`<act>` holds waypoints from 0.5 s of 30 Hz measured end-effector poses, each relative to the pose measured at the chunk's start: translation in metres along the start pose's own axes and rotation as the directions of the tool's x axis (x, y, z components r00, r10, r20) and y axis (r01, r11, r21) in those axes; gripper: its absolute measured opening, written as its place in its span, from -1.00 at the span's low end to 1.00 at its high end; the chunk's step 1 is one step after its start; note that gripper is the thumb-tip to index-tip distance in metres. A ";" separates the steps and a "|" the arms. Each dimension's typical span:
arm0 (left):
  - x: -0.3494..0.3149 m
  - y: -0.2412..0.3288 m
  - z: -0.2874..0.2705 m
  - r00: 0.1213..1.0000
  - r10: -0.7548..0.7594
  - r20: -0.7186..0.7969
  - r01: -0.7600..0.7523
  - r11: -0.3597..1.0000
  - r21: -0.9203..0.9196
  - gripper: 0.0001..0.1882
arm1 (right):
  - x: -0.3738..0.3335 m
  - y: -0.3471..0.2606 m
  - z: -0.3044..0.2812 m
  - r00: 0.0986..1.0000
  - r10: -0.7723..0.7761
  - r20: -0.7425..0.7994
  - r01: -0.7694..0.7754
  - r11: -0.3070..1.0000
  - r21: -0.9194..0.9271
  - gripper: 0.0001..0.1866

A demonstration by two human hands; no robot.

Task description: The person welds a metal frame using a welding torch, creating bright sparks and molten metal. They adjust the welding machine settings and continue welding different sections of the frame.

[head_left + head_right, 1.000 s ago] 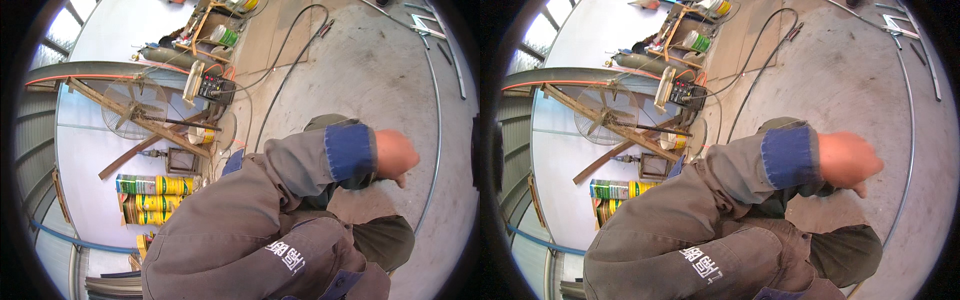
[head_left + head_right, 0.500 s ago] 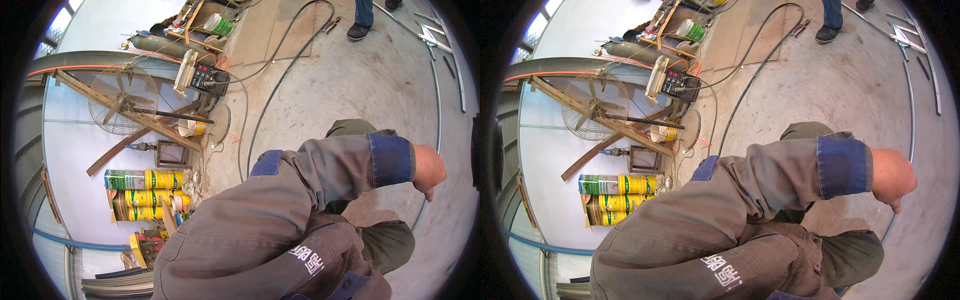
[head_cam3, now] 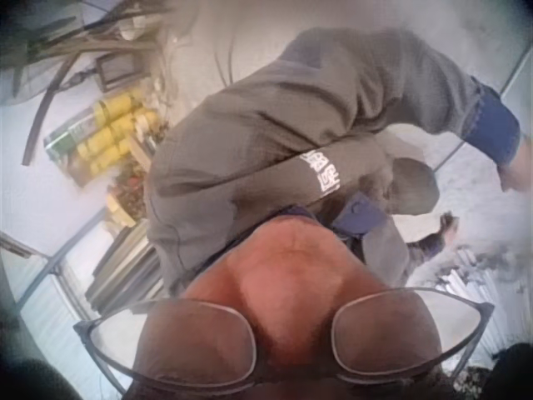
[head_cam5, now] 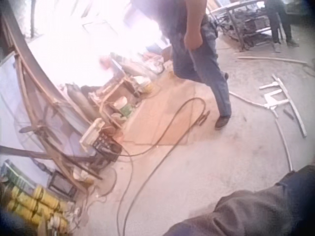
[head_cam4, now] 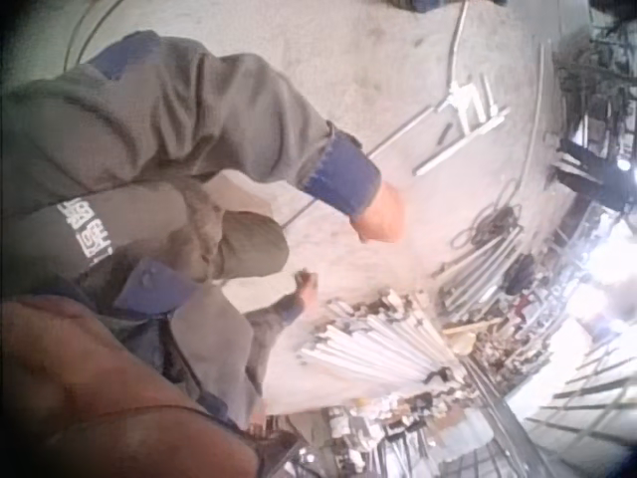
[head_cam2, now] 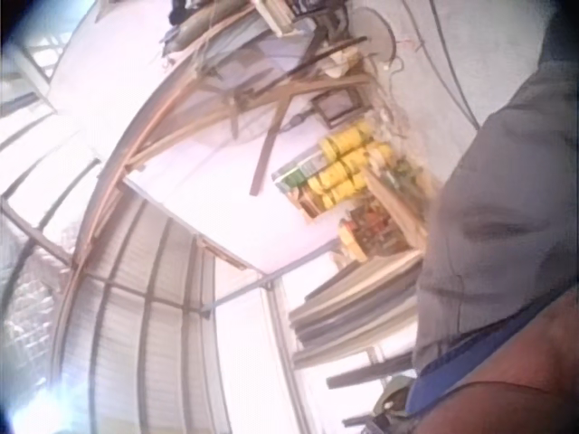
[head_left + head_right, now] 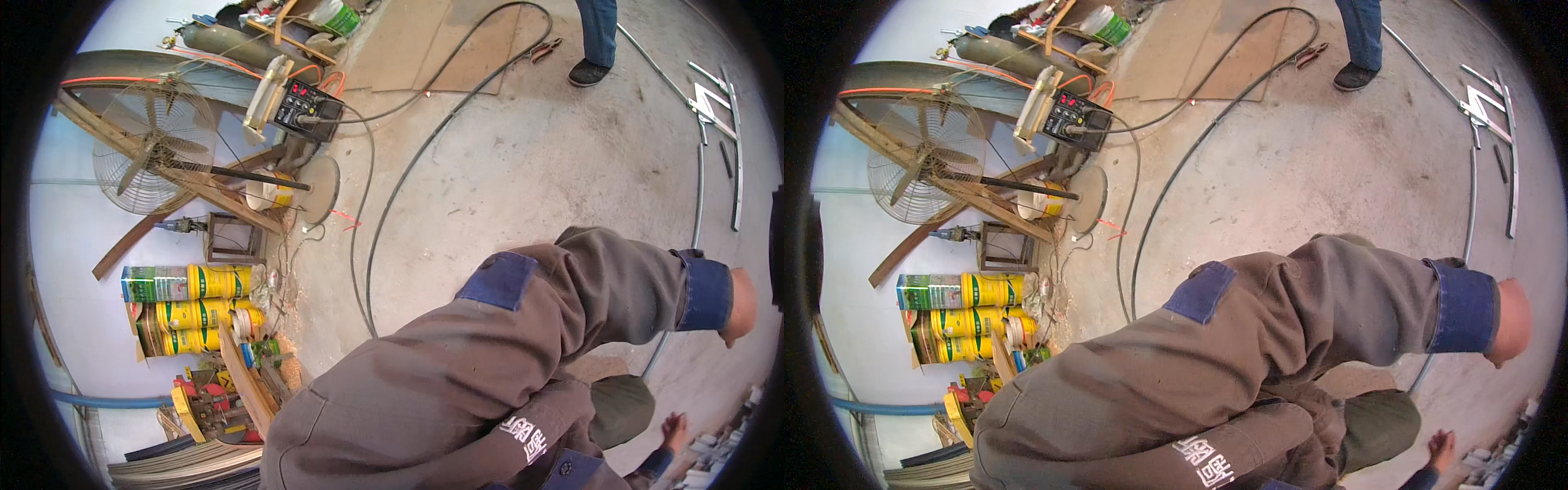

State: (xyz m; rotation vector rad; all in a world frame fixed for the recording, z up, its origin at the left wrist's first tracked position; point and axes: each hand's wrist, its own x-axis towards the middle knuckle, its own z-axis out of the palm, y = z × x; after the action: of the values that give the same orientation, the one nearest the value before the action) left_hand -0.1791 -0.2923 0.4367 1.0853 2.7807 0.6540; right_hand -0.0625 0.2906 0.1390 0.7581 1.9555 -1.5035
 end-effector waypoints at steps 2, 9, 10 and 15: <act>-0.025 -0.025 0.028 0.992 -0.121 -0.047 0.117 0.990 -0.079 -0.68 | 0.014 -0.057 0.056 0.995 -0.101 0.016 0.102 0.984 -0.146 -0.36; -0.167 -0.074 0.042 0.758 -0.530 0.380 0.625 0.757 -0.191 -0.59 | -0.133 -0.276 0.367 0.867 -0.256 0.427 0.357 0.918 -0.173 -0.52; -0.193 -0.071 0.041 0.759 -0.599 0.256 0.650 0.717 -0.250 -0.57 | -0.175 -0.315 0.414 0.837 -0.299 0.459 0.389 0.915 -0.112 -0.57; -0.344 0.024 -0.064 0.700 -0.645 0.305 0.714 0.634 -0.298 -0.41 | -0.408 -0.553 0.532 0.258 -0.609 0.750 0.771 0.598 0.220 -0.60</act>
State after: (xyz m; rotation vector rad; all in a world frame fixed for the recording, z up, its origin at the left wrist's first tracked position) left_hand 0.0769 -0.5279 0.4792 -0.0392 2.4427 0.8879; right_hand -0.1343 -0.3860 0.6796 -0.9523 1.6750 -1.6174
